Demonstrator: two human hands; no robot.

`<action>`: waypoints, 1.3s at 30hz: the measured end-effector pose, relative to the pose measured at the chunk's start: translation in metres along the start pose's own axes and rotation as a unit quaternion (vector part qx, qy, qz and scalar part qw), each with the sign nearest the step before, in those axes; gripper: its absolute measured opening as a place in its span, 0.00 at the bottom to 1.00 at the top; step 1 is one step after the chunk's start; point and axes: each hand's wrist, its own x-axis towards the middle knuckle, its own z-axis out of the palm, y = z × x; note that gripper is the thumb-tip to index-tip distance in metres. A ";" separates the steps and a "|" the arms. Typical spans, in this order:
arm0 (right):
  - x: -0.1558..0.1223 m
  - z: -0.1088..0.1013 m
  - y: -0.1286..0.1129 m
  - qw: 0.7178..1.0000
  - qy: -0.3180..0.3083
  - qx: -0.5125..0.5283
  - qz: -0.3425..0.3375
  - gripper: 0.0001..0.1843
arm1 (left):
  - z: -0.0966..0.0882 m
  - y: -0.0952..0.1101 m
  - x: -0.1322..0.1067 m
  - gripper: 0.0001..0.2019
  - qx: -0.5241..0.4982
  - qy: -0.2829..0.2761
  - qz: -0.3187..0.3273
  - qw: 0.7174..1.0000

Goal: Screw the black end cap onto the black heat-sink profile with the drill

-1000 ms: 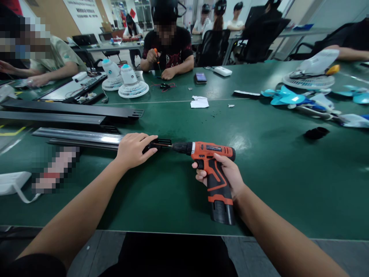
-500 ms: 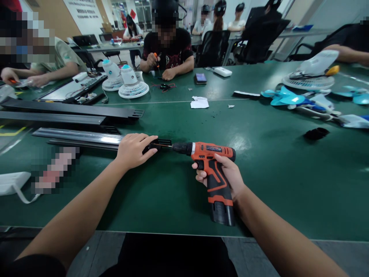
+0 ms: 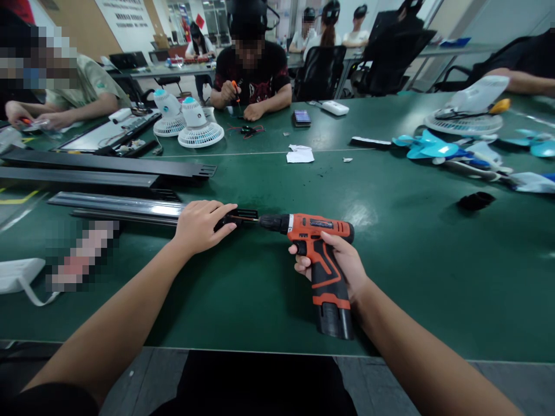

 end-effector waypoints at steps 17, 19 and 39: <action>0.001 -0.001 0.001 1.000 -0.001 0.025 0.000 0.18 | 0.001 0.000 -0.001 0.23 0.007 0.000 -0.001 1.000; 0.001 0.000 0.001 1.000 0.001 0.023 -0.001 0.18 | 0.001 0.000 0.000 0.23 0.005 -0.002 -0.002 1.000; 0.000 0.003 0.001 1.000 0.010 -0.005 -0.004 0.23 | 0.000 0.000 -0.001 0.24 -0.001 0.002 0.001 1.000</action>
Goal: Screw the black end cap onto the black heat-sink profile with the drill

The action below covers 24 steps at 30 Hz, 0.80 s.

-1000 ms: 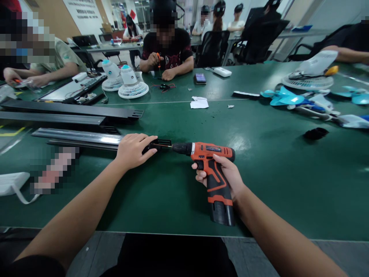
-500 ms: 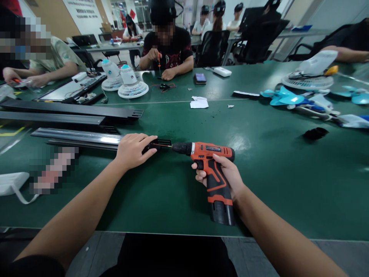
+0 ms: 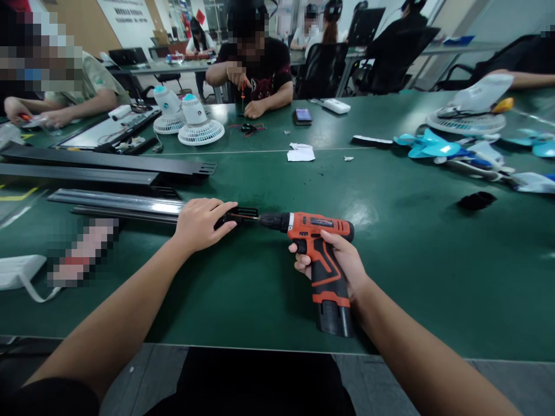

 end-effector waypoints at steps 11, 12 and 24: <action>0.001 -0.004 -0.001 0.999 -0.016 -0.027 0.007 0.22 | -0.001 0.001 0.000 0.24 -0.007 -0.011 -0.010 1.000; 0.001 -0.004 -0.001 1.000 -0.015 -0.025 0.007 0.22 | -0.001 0.001 0.000 0.24 -0.008 -0.012 -0.009 1.000; 0.001 0.000 -0.001 1.000 -0.014 -0.015 0.001 0.22 | -0.002 0.001 0.001 0.24 -0.003 -0.013 -0.007 1.000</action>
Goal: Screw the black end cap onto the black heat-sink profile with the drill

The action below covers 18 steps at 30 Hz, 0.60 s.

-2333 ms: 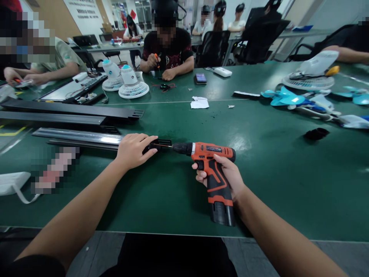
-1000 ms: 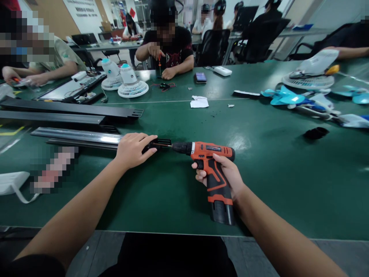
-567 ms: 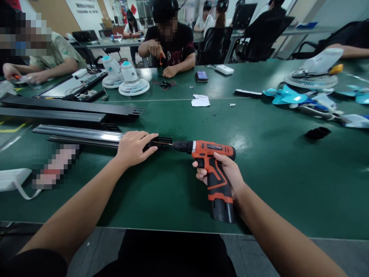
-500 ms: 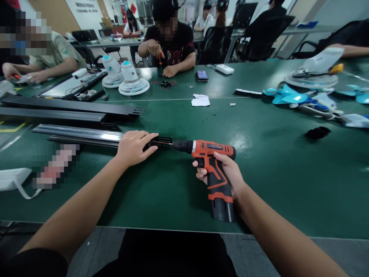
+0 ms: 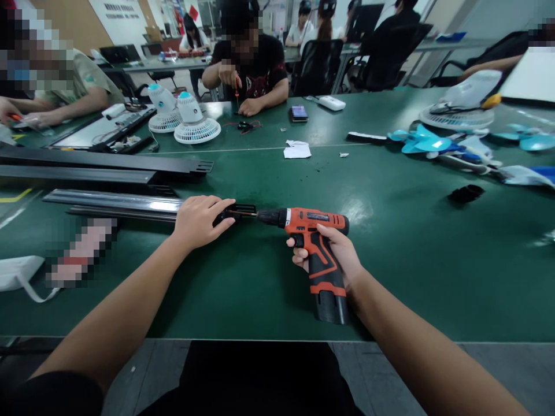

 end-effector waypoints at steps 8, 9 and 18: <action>0.002 -0.003 0.001 1.000 -0.012 -0.008 -0.006 0.21 | 0.001 0.000 -0.001 0.23 0.002 0.005 0.001 1.000; 0.002 -0.003 0.001 1.000 -0.013 -0.013 -0.008 0.21 | 0.001 -0.001 -0.001 0.23 0.001 0.006 0.000 1.000; 0.002 -0.005 0.000 1.000 -0.016 -0.016 -0.005 0.22 | 0.001 0.000 0.000 0.23 -0.007 0.002 -0.008 1.000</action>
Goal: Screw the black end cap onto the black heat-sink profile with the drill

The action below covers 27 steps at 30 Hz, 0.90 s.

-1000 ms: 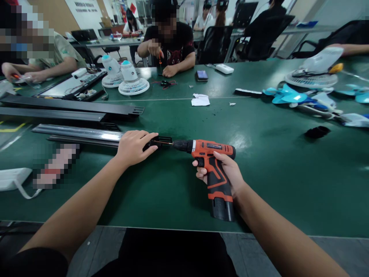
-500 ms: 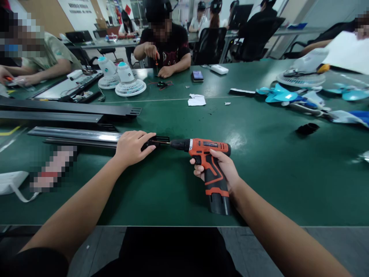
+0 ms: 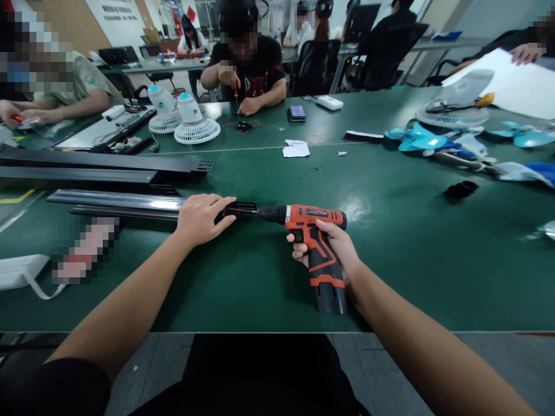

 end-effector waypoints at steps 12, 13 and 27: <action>0.001 -0.002 0.000 0.999 -0.002 0.034 0.009 0.23 | 0.001 0.000 0.000 0.23 -0.003 0.006 0.005 1.000; 0.001 -0.002 0.000 0.999 -0.003 0.032 0.010 0.24 | 0.001 0.001 0.000 0.23 -0.002 0.007 0.004 1.000; 0.000 0.002 -0.001 0.999 0.006 0.034 0.009 0.22 | 0.000 0.001 0.000 0.23 0.003 0.011 0.002 1.000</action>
